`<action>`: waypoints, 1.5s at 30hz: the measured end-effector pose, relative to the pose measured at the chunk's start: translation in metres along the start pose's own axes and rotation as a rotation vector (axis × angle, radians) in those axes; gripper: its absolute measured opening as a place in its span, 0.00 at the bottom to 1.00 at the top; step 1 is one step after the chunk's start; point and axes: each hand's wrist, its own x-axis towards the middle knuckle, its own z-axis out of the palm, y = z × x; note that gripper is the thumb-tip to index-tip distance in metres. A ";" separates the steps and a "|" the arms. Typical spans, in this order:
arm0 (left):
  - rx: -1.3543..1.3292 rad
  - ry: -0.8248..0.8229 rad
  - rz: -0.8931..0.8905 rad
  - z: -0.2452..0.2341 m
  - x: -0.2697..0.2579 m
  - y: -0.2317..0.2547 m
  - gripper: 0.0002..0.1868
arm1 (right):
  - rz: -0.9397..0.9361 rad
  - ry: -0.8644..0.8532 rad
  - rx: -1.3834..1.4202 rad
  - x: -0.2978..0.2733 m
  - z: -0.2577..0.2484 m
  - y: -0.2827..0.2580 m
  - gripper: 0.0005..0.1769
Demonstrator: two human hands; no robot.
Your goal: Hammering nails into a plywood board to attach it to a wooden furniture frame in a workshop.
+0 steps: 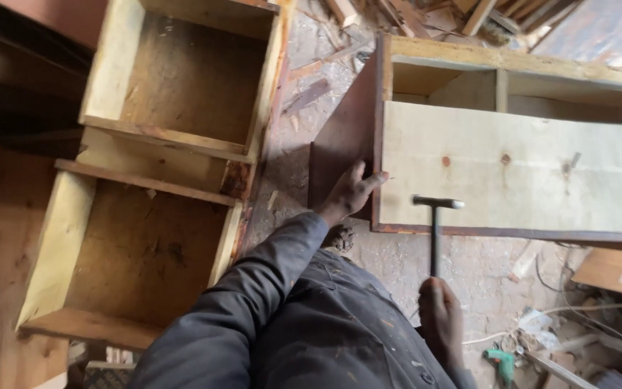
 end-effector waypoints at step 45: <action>0.505 1.022 -0.749 -0.251 -0.174 -0.274 0.11 | -0.361 0.039 0.156 -0.023 0.012 -0.068 0.25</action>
